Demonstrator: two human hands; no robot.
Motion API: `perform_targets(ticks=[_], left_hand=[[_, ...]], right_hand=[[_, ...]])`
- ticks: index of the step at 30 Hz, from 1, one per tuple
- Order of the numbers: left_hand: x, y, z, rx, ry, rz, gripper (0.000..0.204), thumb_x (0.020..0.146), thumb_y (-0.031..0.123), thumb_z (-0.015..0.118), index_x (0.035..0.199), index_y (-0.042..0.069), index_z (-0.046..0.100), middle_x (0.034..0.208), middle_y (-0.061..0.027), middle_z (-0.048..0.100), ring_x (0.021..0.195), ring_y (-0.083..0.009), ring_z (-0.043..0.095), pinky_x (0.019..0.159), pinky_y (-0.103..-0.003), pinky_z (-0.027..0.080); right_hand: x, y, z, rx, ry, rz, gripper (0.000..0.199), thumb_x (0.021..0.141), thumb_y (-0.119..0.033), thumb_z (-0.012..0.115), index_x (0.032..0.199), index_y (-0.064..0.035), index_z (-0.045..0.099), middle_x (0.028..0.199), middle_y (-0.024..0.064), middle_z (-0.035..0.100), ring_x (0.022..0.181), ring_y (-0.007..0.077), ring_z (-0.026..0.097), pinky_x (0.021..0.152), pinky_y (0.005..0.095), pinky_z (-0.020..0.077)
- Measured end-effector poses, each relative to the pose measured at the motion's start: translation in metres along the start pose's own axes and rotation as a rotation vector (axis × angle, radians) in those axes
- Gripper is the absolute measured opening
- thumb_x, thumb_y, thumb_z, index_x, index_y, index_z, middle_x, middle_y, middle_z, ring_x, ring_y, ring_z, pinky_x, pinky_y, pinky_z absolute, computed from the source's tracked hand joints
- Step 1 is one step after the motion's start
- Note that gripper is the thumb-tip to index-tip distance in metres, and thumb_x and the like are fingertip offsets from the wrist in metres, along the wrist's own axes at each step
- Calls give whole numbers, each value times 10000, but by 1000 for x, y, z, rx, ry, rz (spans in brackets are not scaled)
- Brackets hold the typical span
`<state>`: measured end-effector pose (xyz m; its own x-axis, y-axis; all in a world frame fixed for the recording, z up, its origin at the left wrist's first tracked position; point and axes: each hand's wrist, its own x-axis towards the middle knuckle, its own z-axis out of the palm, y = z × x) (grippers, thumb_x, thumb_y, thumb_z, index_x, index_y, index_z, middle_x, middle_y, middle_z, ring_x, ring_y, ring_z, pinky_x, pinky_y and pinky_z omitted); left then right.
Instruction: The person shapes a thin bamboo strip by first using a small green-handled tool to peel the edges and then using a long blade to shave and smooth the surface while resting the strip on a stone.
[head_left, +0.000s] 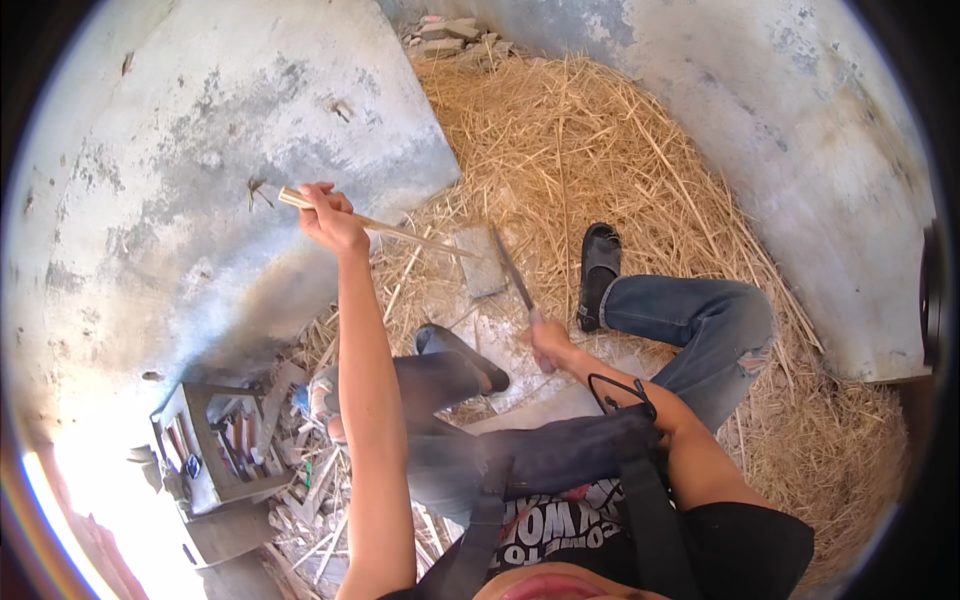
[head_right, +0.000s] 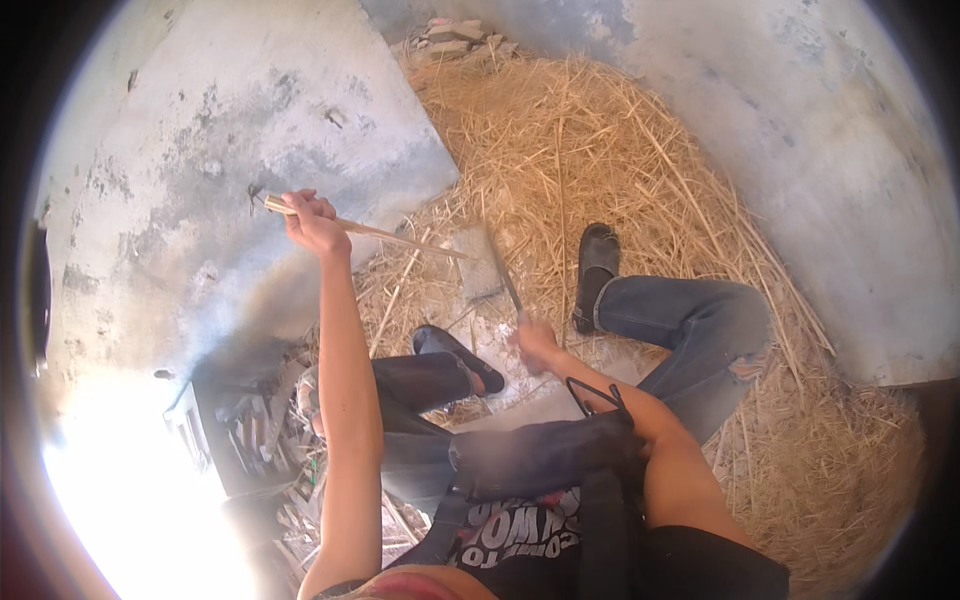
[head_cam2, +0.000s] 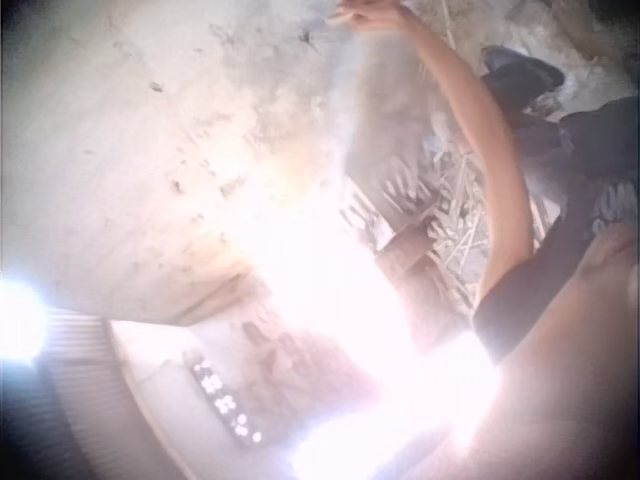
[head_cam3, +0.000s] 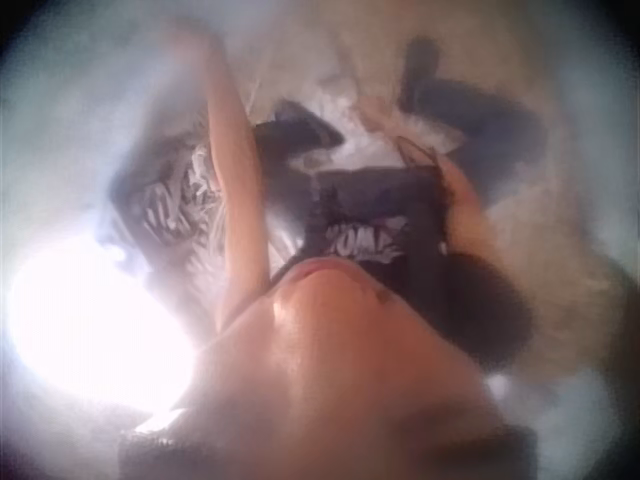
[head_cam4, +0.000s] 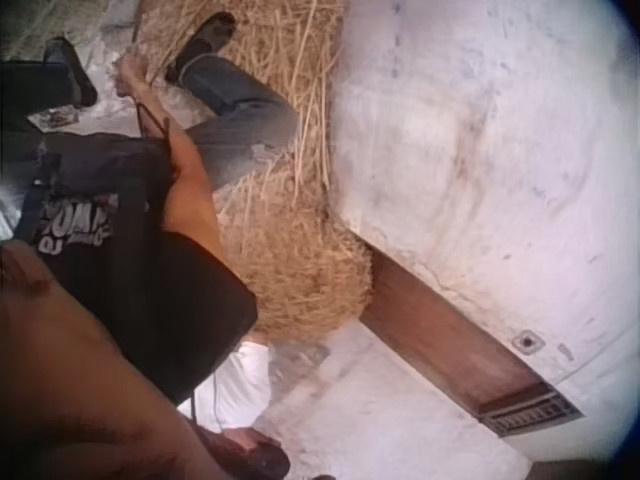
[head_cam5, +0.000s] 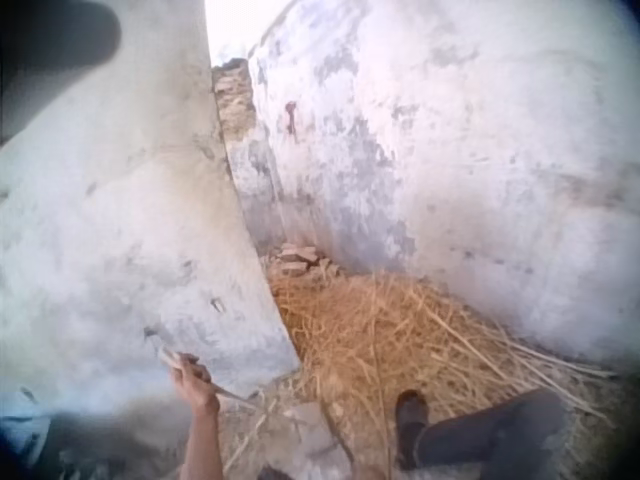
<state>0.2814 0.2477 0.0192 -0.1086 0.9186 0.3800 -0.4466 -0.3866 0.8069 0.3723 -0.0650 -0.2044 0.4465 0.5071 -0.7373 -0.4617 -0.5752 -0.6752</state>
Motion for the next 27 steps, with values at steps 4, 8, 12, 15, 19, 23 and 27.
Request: perform_targets(ticks=[4, 8, 12, 15, 19, 23, 27], left_hand=[[0, -2, -6, -41, -116, 19, 473, 1052, 404, 534, 809, -2, 532, 513, 45, 328, 460, -55, 257, 447, -264, 176], [-5, -5, 1, -134, -252, -38, 483, 1052, 399, 522, 809, -18, 545, 517, 52, 308, 450, -56, 249, 439, -262, 169], [-15, -2, 9, -199, -358, -72, 529, 1060, 399, 481, 773, -37, 565, 506, 64, 277, 428, -53, 237, 426, -257, 168], [-20, 2, 17, -176, -363, -32, 549, 1067, 399, 469, 737, -29, 565, 494, 67, 290, 421, -46, 241, 418, -253, 177], [-25, -2, 28, -34, -271, 4, 582, 1061, 453, 490, 722, -15, 567, 490, 58, 363, 425, -38, 297, 415, -246, 209], [-24, -13, 46, 63, -217, 42, 554, 1050, 447, 525, 738, -8, 569, 497, 36, 415, 432, -37, 335, 416, -248, 230], [-28, -18, 64, 85, -260, 52, 529, 1042, 427, 556, 729, 2, 586, 507, 48, 420, 463, -28, 349, 442, -244, 225]], right_hand=[[0, -50, 8, -54, 93, -546, 229, 796, -184, 741, 722, 7, 639, 566, 111, 585, 471, 231, 544, 516, 384, 445], [-4, -39, 20, 19, 147, -854, 284, 841, -234, 698, 714, 4, 608, 576, 104, 574, 468, 229, 535, 500, 394, 428], [-7, 4, 15, 28, -97, 133, 474, 1018, -384, 504, 780, 5, 635, 583, 49, 490, 436, 180, 490, 415, 350, 415], [-11, -21, 4, 193, -82, 51, 610, 1047, -468, 354, 819, 19, 642, 589, 77, 500, 429, 190, 495, 406, 368, 432], [-33, -140, -15, 170, -21, -556, 303, 960, -265, 614, 769, -29, 609, 569, 50, 544, 397, 149, 489, 368, 330, 364], [-65, -209, -25, 459, -86, -1008, 268, 816, -40, 737, 666, -93, 522, 541, 11, 545, 403, 97, 495, 372, 273, 348], [-49, -130, 12, 414, 108, -958, 177, 863, -114, 697, 737, -51, 589, 535, 27, 551, 427, 153, 521, 390, 339, 385]])
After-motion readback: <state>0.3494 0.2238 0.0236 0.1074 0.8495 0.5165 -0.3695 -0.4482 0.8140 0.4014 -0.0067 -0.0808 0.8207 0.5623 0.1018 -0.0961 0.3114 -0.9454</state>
